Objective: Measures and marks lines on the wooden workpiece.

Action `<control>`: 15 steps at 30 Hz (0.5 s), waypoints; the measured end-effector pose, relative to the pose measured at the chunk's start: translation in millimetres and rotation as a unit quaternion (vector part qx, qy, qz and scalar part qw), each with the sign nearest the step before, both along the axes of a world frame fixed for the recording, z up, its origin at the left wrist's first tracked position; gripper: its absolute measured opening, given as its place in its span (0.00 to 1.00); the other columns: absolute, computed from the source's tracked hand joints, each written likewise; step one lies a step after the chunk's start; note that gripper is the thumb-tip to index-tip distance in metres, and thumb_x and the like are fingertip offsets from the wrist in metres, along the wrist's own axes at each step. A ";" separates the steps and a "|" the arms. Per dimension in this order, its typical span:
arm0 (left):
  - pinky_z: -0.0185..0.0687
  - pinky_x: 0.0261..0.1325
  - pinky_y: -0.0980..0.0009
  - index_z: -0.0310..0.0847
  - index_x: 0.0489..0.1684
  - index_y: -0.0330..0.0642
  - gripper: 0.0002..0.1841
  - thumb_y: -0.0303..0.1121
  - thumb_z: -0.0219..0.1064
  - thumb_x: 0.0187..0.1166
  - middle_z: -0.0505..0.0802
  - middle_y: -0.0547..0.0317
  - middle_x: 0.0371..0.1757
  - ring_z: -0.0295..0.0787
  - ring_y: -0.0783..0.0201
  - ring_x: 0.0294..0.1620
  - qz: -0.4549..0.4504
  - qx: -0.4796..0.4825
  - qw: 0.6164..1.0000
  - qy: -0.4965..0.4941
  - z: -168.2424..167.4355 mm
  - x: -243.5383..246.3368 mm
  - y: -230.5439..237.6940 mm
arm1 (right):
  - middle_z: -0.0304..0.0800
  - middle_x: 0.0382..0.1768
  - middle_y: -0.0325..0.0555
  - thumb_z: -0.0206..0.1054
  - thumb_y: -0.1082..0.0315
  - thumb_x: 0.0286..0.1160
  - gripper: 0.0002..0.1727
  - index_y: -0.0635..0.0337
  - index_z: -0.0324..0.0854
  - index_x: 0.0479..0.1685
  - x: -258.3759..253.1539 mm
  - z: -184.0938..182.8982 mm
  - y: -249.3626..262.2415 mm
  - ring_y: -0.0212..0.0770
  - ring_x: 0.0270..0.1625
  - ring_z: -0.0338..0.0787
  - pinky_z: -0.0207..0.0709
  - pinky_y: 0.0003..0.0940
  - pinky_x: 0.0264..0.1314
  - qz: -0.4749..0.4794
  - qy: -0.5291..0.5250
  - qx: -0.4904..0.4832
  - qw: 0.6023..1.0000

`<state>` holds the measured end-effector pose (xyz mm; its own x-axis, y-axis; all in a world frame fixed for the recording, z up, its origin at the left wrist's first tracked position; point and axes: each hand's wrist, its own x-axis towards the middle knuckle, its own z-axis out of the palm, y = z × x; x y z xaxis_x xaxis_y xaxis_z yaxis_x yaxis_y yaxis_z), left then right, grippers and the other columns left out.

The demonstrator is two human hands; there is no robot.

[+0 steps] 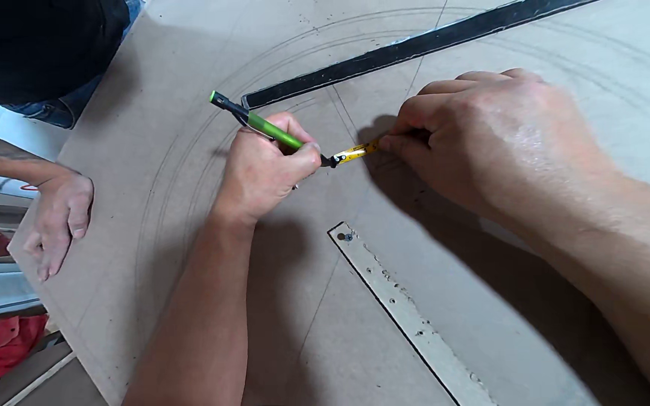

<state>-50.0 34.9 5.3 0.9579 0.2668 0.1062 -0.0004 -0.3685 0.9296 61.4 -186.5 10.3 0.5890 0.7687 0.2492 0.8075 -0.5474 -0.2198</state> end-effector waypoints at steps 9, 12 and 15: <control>0.95 0.49 0.61 0.84 0.58 0.32 0.12 0.30 0.60 0.90 0.97 0.50 0.43 0.97 0.58 0.43 0.147 0.018 0.971 -0.188 -20.0 13.9 19.5 | 0.89 0.37 0.42 0.65 0.48 0.81 0.15 0.47 0.88 0.36 19.0 3.4 -53.9 0.48 0.40 0.90 0.79 0.56 0.36 -0.028 0.051 0.015 0.998; 0.79 0.79 0.61 0.72 0.84 0.46 0.23 0.40 0.54 0.92 0.86 0.56 0.76 0.83 0.64 0.75 0.154 0.244 0.957 -0.033 -18.6 17.4 26.6 | 0.86 0.36 0.47 0.60 0.26 0.72 0.34 0.49 0.85 0.37 46.3 -25.2 -137.5 0.50 0.37 0.88 0.78 0.60 0.34 -0.126 0.065 0.016 0.990; 0.77 0.75 0.46 0.69 0.86 0.61 0.26 0.45 0.61 0.87 0.86 0.57 0.75 0.86 0.57 0.70 0.112 0.346 0.926 0.105 -12.5 24.2 15.9 | 0.85 0.39 0.63 0.55 0.20 0.69 0.45 0.61 0.82 0.41 61.2 -39.2 -178.8 0.65 0.43 0.87 0.77 0.71 0.41 -0.265 0.051 0.013 0.963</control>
<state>-25.7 50.8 -7.2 0.9057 0.3987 0.1441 0.3014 -0.8446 0.4425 122.6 -365.2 -28.9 0.9189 0.3485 0.1847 0.3905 -0.8694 -0.3027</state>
